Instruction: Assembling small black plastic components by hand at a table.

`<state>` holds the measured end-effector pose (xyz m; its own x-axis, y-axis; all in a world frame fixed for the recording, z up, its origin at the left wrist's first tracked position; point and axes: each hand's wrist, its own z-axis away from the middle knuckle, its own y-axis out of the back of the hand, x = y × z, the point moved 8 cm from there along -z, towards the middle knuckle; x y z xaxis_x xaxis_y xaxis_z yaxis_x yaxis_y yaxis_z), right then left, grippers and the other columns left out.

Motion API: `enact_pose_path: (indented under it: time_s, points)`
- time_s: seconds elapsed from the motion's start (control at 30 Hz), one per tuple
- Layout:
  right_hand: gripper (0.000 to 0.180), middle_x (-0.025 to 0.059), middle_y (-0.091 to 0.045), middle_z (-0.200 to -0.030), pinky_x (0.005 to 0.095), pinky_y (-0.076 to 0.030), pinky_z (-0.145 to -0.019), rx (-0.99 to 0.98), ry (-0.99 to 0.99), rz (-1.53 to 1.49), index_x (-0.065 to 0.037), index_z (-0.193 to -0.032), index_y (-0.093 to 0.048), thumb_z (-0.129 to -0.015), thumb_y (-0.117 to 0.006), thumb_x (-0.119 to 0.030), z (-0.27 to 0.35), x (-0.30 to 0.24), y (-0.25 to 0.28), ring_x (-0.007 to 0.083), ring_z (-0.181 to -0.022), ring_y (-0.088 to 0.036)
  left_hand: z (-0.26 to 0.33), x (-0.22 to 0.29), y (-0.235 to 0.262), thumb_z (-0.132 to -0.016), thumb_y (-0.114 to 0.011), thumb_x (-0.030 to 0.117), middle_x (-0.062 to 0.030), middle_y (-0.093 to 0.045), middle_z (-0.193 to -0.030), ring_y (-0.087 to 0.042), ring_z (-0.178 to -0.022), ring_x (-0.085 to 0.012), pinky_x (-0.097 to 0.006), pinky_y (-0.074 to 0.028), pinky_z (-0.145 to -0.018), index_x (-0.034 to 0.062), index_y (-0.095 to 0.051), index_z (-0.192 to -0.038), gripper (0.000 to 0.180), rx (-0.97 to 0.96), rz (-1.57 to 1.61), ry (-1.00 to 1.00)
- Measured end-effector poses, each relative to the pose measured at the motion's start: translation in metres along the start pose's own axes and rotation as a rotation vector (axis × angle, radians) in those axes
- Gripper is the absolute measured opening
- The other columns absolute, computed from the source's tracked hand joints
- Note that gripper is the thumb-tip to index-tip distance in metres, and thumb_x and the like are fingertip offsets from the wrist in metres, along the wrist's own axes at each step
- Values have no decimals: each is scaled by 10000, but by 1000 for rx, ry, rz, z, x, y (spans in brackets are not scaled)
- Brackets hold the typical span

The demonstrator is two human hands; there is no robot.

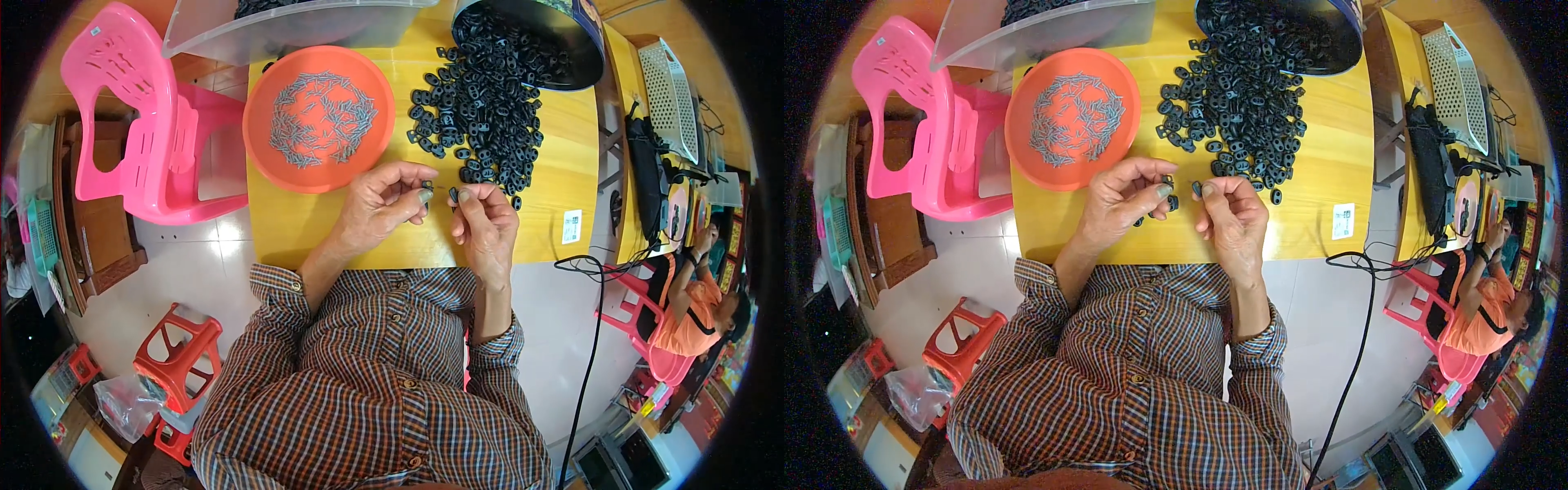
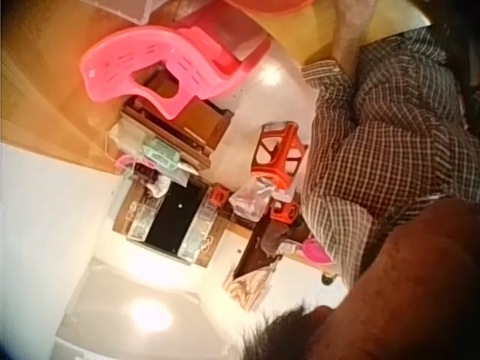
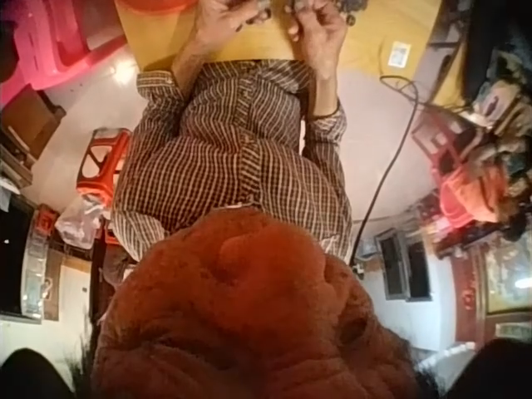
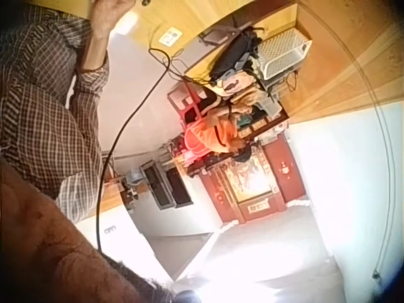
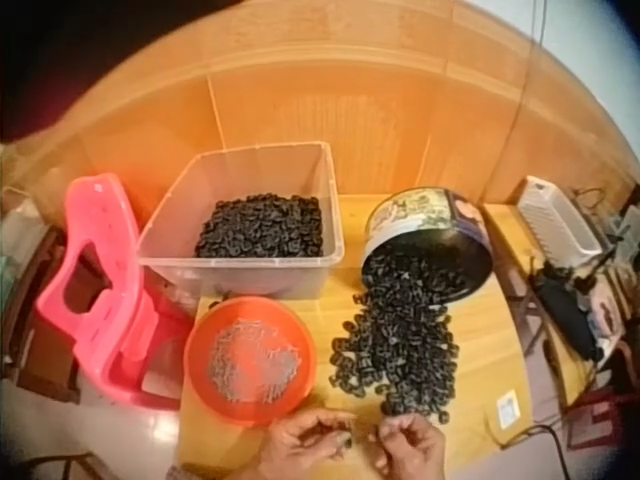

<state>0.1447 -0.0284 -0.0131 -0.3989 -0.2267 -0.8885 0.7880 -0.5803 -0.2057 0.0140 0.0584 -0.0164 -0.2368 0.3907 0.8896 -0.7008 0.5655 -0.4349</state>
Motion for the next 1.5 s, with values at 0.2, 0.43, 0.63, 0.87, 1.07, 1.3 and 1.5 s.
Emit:
enact_pose_path:
  time_s: [0.2, 0.43, 0.63, 0.87, 1.07, 1.3, 1.5]
  points:
    - [111, 0, -564, -705, 180, -409, -467, 98, 108, 169, -13, -970, -526, -896, -583, -73, 7, -11, 2, 38, -523, -484, 0, 1, 4, -869, -566, -13, -7, -566, -823, -587, -671, -56, -197, -504, -597, -25, -590, -1094, 226, 12, 1, 27]
    - [102, -15, -561, -704, 175, -405, -483, 90, 71, 204, -25, -955, -545, -892, -591, -90, 6, -4, 7, 42, -538, -494, 1, -3, 5, -871, -568, -8, -14, -580, -821, -587, -670, -57, -201, -503, -601, -27, -590, -1087, 218, 29, -17, 46]
    - [78, 3, -581, -766, 173, -382, -467, 45, 55, 68, -40, -965, -559, -906, -575, -88, 7, -1, 10, 35, -520, -469, 4, -3, -6, -870, -570, -18, -24, -588, -824, -593, -645, -67, -208, -501, -583, -17, -605, -1062, 195, -5, -7, 27]
    - [80, 34, -584, -764, 181, -368, -454, 79, 53, -38, -19, -965, -563, -918, -556, -84, 3, 2, 21, 43, -499, -438, 11, 16, -28, -766, -617, -13, -91, -560, -720, -586, -600, -213, -310, -479, -533, 4, -619, -955, 190, -10, -732, -317]
    - [73, 35, -584, -757, 181, -356, -441, 91, 48, -38, -21, -961, -565, -917, -555, -79, 3, 1, 24, 42, -496, -437, 20, 11, -44, -765, -638, 16, -106, -562, -808, -598, -664, -258, -348, -494, -561, 33, -624, -979, 216, -42, -994, -376]
    - [73, 47, -608, -782, 181, -341, -426, 79, 27, -95, -17, -959, -571, -915, -555, -73, 0, 4, 26, 44, -486, -432, 23, 10, -58, -748, -615, 47, -101, -542, -803, -608, -679, -254, -352, -509, -558, 25, -615, -966, 219, -104, -1256, -419]
    - [75, 50, -610, -782, 184, -336, -420, 76, 33, -115, -17, -963, -572, -913, -555, -71, 1, 4, 27, 47, -482, -429, 20, 9, -56, -744, -639, 63, -95, -529, -767, -607, -665, -247, -352, -501, -543, 37, -615, -941, 200, -80, -1243, -457]
